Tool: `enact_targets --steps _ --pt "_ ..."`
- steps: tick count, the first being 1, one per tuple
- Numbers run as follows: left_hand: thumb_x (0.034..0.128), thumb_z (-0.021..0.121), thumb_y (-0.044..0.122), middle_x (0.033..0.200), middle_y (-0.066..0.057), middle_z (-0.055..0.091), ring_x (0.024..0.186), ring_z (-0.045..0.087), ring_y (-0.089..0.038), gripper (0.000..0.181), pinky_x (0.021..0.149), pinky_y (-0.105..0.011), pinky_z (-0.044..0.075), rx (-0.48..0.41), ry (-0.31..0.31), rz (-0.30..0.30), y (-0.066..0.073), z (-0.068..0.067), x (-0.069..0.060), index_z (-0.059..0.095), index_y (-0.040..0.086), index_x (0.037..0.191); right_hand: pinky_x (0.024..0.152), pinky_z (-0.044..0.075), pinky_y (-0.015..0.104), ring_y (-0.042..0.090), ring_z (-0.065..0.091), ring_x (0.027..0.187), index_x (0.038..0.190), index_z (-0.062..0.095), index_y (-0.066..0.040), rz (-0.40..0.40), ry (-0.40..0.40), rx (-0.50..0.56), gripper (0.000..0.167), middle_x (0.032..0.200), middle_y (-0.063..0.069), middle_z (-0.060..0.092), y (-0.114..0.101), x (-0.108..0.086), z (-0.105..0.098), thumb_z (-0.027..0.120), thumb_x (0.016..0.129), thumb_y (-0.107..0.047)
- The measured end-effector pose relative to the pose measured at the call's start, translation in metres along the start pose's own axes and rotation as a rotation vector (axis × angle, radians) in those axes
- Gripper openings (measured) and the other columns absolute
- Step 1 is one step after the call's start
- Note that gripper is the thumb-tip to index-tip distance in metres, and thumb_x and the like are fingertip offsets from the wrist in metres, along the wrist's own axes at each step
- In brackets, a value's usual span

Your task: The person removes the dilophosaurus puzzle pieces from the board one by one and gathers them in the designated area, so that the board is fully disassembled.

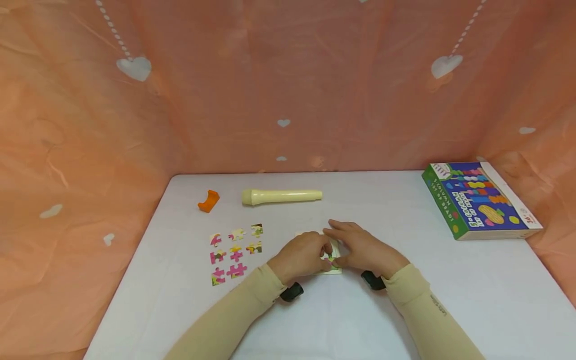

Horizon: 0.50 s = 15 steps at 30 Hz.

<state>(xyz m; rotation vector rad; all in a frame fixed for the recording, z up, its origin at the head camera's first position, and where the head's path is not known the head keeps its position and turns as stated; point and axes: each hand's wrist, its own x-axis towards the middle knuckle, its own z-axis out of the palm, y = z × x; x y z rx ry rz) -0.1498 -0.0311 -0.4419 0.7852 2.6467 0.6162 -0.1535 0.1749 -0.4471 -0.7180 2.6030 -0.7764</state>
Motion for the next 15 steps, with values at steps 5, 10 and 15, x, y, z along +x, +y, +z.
enact_targets --steps 5,10,15 --pt "0.0906 0.088 0.026 0.093 0.005 0.07 0.081 0.058 -0.007 0.026 0.074 -0.024 0.049 -0.022 -0.007 -0.001 0.001 0.0014 0.0005 0.08 0.015 0.111 0.122 0.04 0.064 0.044 0.033 0.16 0.159 0.053 -0.005 0.008 -0.012 -0.003 0.089 0.175 0.018 0.036 -0.0014 -0.002 -0.0018 0.094 0.081 -0.019" --pt "0.0905 0.088 0.025 0.094 0.005 0.07 0.082 0.058 -0.006 0.025 0.075 -0.024 0.05 -0.028 -0.013 -0.003 0.0009 0.0011 0.0011 0.079 0.014 0.111 0.122 0.04 0.063 0.043 0.032 0.161 0.159 0.052 -0.007 0.018 -0.023 0.001 0.095 0.175 0.017 0.035 -0.0009 -0.0014 -0.0016 0.097 0.078 -0.02" --pt "0.0901 0.089 0.025 0.094 0.004 0.071 0.082 0.057 -0.007 0.024 0.075 -0.024 0.049 -0.034 -0.011 -0.001 0.0008 0.001 0.0009 0.08 0.013 0.109 0.122 0.04 0.064 0.043 0.03 0.162 0.16 0.052 -0.008 0.026 -0.03 0.025 0.095 0.176 0.016 0.033 -0.0014 -0.001 -0.0016 0.098 0.077 -0.019"
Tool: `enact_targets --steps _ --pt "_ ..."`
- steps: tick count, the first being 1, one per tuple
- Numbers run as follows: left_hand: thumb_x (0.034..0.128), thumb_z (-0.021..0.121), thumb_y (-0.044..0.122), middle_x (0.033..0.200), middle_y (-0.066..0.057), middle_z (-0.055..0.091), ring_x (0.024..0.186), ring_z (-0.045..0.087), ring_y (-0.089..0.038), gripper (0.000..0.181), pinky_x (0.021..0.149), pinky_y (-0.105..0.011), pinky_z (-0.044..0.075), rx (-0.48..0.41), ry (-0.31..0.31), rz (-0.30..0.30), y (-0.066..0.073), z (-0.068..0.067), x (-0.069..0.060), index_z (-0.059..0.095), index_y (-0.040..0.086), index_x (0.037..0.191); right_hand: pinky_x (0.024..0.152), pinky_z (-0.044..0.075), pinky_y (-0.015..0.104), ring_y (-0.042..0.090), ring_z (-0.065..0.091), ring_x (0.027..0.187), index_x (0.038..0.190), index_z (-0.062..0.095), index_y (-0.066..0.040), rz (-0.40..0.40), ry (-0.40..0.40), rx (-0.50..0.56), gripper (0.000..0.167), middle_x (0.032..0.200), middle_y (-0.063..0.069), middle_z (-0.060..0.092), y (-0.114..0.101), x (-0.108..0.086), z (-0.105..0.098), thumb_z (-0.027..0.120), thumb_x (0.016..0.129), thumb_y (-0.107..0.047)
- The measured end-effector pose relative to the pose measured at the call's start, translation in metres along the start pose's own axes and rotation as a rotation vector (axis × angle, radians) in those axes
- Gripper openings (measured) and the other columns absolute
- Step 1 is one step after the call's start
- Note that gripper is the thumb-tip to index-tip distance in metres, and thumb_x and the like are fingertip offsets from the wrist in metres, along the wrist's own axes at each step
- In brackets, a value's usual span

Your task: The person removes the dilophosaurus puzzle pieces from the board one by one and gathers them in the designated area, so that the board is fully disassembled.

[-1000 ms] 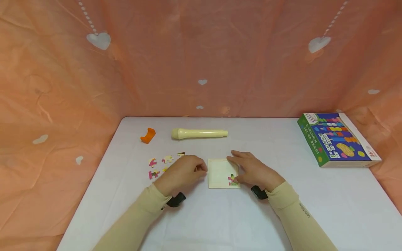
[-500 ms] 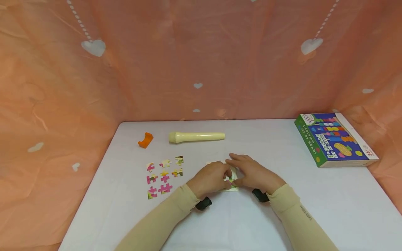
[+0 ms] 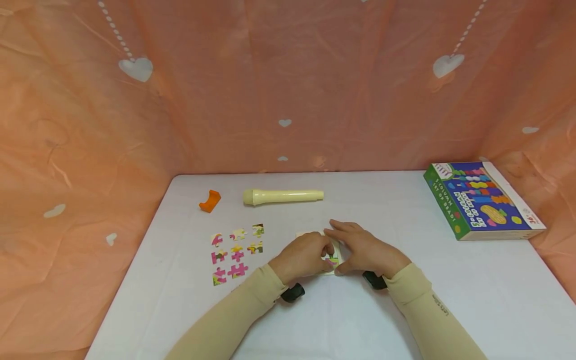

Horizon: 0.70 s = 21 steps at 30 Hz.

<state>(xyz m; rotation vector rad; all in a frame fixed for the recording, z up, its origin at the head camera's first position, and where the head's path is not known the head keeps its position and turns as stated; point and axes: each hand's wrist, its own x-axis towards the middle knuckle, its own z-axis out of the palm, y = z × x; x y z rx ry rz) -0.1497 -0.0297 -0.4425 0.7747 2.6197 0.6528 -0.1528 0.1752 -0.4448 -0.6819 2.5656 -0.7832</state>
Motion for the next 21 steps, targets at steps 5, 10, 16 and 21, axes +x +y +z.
enact_targets --steps 5,10,16,21 --pt "0.089 0.089 0.022 0.088 0.007 0.066 0.08 0.054 -0.006 0.024 0.072 -0.023 0.046 0.01 0.013 0.019 0.001 -0.0011 -0.0002 0.08 0.013 0.109 0.12 0.04 0.066 0.043 0.028 0.162 0.162 0.05 -0.011 0.026 -0.012 0.01 0.097 0.178 0.014 0.03 -0.0022 -0.0004 -0.0013 0.098 0.078 -0.02" --pt "0.0913 0.085 0.015 0.081 0.01 0.067 0.074 0.056 -0.003 0.018 0.071 -0.021 0.047 -0.055 0.04 0.024 0.0003 -0.0004 0.0005 0.08 0.011 0.107 0.122 0.039 0.065 0.043 0.028 0.163 0.161 0.05 -0.008 0.025 -0.012 0.008 0.097 0.178 0.016 0.03 -0.004 -0.0007 -0.003 0.098 0.078 -0.021" --pt "0.0953 0.076 0.01 0.089 0.007 0.078 0.077 0.061 -0.002 0.011 0.074 -0.021 0.05 -0.07 0.102 0.039 -0.002 0.0017 0.0006 0.083 0.012 0.104 0.121 0.04 0.064 0.043 0.027 0.163 0.161 0.05 -0.009 0.031 -0.017 0.017 0.097 0.177 0.016 0.03 -0.0054 -0.0006 -0.0026 0.098 0.078 -0.023" --pt "0.0963 0.074 0.009 0.09 0.006 0.079 0.076 0.06 -0.003 0.012 0.072 -0.02 0.049 -0.066 0.13 0.049 -0.0036 0.0027 0.0003 0.084 0.013 0.099 0.122 0.039 0.063 0.043 0.029 0.162 0.161 0.051 -0.009 0.021 -0.009 0.003 0.097 0.177 0.016 0.032 -0.0054 0.0002 -0.0012 0.098 0.078 -0.023"
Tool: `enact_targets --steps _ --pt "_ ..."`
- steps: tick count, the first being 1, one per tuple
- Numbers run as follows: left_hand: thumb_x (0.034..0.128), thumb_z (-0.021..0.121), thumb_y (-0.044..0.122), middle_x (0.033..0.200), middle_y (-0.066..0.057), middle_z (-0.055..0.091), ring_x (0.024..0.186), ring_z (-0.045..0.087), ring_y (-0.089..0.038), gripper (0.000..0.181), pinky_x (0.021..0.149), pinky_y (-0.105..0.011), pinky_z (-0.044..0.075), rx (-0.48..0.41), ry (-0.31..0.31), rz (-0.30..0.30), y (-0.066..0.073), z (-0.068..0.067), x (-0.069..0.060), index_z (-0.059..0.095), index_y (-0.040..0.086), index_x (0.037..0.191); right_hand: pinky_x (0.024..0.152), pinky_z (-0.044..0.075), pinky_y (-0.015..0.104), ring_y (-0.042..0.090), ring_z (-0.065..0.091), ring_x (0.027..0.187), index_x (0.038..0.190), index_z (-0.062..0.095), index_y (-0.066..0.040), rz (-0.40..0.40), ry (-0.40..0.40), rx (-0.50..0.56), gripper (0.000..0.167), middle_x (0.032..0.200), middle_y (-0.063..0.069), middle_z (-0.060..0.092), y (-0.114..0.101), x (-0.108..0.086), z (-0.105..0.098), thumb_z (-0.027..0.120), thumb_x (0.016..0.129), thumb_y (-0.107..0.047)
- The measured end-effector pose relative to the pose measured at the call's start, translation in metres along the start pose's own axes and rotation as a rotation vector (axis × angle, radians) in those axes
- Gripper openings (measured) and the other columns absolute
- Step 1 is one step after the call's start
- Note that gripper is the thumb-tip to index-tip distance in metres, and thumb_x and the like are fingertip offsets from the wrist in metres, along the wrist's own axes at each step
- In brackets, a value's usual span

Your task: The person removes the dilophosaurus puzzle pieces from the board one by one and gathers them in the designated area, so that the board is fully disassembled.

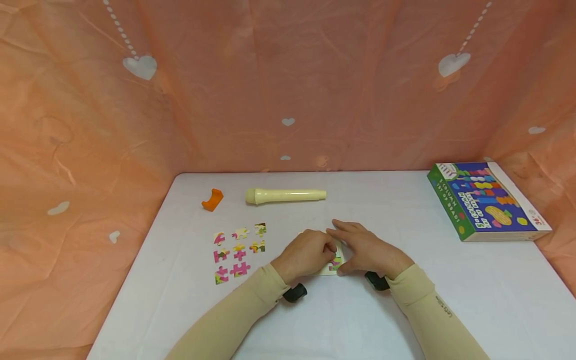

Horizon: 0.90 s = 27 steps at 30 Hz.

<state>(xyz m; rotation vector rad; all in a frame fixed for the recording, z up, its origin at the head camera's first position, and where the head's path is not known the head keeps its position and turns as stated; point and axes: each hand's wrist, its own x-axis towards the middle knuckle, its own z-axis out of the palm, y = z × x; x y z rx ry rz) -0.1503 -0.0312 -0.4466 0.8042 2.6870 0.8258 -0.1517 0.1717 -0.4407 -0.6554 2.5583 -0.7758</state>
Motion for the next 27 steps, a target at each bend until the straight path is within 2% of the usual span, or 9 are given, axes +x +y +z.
enact_targets --steps 8,18,22,27 --pt "0.0977 0.074 0.011 0.083 0.008 0.077 0.071 0.057 -0.002 0.011 0.069 -0.02 0.047 -0.012 0.024 0.002 0.001 0.001 0.0 0.083 0.014 0.093 0.122 0.039 0.063 0.043 0.027 0.163 0.161 0.051 -0.009 0.014 -0.008 0.005 0.096 0.177 0.015 0.031 0.0 -0.001 -0.001 0.098 0.078 -0.022" --pt "0.1013 0.073 0.015 0.084 0.01 0.074 0.074 0.058 -0.003 0.011 0.071 -0.02 0.048 -0.052 0.005 -0.023 0.0 -0.002 0.0 0.082 0.015 0.095 0.122 0.039 0.065 0.043 0.027 0.163 0.161 0.051 -0.011 0.021 -0.004 0.009 0.097 0.177 0.015 0.031 0.001 -0.002 -0.001 0.098 0.078 -0.023" --pt "0.1025 0.072 0.017 0.088 0.01 0.074 0.08 0.06 -0.005 0.011 0.078 -0.021 0.05 -0.065 0.008 -0.035 -0.003 -0.007 -0.001 0.08 0.016 0.095 0.122 0.039 0.065 0.043 0.028 0.163 0.161 0.052 -0.012 0.017 0.002 0.007 0.095 0.177 0.015 0.031 0.002 -0.002 0.0 0.098 0.078 -0.023" --pt "0.1041 0.072 0.02 0.091 0.009 0.074 0.086 0.063 -0.008 0.011 0.084 -0.025 0.053 -0.117 0.012 -0.076 -0.01 -0.02 -0.006 0.08 0.017 0.097 0.123 0.039 0.063 0.041 0.029 0.163 0.162 0.05 -0.011 0.016 0.003 -0.017 0.096 0.177 0.014 0.031 0.003 0.0 0.002 0.097 0.079 -0.024"
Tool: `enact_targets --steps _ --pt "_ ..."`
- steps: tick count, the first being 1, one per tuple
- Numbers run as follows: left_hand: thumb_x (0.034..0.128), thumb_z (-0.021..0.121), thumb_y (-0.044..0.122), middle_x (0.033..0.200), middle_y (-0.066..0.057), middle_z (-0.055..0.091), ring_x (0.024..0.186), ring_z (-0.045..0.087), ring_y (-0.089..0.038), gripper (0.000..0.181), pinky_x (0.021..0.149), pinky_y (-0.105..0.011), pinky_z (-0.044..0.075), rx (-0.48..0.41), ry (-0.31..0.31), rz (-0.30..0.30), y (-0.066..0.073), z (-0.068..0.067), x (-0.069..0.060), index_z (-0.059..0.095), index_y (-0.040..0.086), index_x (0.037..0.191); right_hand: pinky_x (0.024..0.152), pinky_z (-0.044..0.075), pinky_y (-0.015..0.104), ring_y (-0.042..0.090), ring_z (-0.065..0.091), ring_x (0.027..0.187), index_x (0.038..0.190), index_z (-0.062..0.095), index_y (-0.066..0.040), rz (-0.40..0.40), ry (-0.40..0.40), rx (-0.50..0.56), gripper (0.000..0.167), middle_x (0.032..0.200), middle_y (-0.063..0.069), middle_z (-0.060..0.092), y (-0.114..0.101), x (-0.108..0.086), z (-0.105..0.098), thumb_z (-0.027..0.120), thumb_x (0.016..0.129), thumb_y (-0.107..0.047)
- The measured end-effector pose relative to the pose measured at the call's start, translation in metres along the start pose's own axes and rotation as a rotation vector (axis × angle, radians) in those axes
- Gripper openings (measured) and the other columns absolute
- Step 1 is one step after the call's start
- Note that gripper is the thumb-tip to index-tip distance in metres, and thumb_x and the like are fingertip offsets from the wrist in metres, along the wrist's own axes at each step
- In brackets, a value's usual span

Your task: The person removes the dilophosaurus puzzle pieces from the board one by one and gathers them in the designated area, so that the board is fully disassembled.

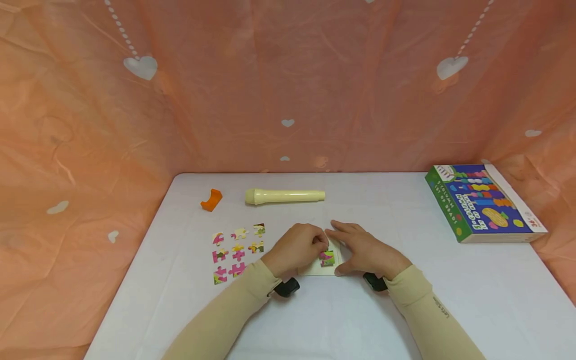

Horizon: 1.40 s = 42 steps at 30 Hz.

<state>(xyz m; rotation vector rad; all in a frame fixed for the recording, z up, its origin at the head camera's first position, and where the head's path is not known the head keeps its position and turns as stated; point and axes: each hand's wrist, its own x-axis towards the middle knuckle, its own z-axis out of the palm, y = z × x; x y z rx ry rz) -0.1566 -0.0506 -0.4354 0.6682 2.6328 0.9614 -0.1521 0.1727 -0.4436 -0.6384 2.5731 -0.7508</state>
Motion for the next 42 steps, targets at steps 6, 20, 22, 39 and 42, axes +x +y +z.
enact_targets --steps 6,20,22,39,42 --pt "0.1043 0.071 0.019 0.085 0.009 0.072 0.081 0.061 -0.01 0.012 0.078 -0.028 0.052 -0.04 0.025 -0.031 -0.019 -0.021 -0.018 0.079 0.017 0.096 0.125 0.036 0.063 0.041 0.029 0.163 0.164 0.046 -0.01 0.013 -0.008 -0.011 0.099 0.178 0.014 0.031 -0.002 0.004 0.003 0.097 0.08 -0.025" --pt "0.1016 0.074 0.014 0.08 0.007 0.07 0.077 0.059 -0.01 0.008 0.074 -0.024 0.049 -0.047 0.072 -0.151 -0.071 -0.053 -0.088 0.078 0.018 0.096 0.125 0.036 0.064 0.042 0.028 0.162 0.163 0.046 -0.009 0.019 -0.002 -0.018 0.098 0.178 0.014 0.031 0.004 -0.003 -0.003 0.097 0.08 -0.024" --pt "0.1011 0.075 0.014 0.081 0.006 0.071 0.077 0.059 -0.009 0.005 0.074 -0.025 0.049 -0.042 0.078 -0.154 -0.075 -0.057 -0.094 0.078 0.016 0.097 0.125 0.036 0.064 0.042 0.028 0.163 0.164 0.046 -0.009 0.023 0.0 -0.016 0.099 0.178 0.014 0.03 0.006 -0.004 -0.004 0.097 0.08 -0.023" --pt "0.0997 0.078 0.014 0.082 0.007 0.072 0.076 0.059 -0.008 0.003 0.073 -0.024 0.05 0.029 0.103 -0.128 -0.081 -0.059 -0.091 0.079 0.012 0.097 0.126 0.035 0.062 0.042 0.031 0.161 0.164 0.042 -0.005 -0.014 0.022 -0.025 0.102 0.175 0.016 0.035 0.006 -0.005 -0.004 0.096 0.081 -0.025" --pt "0.0997 0.078 0.017 0.083 0.009 0.073 0.077 0.06 -0.008 0.004 0.083 -0.032 0.055 0.045 0.119 -0.15 -0.081 -0.058 -0.093 0.079 0.013 0.099 0.127 0.034 0.063 0.043 0.032 0.161 0.166 0.04 -0.006 -0.003 0.031 0.0 0.102 0.175 0.017 0.036 0.007 -0.008 -0.004 0.095 0.083 -0.029"
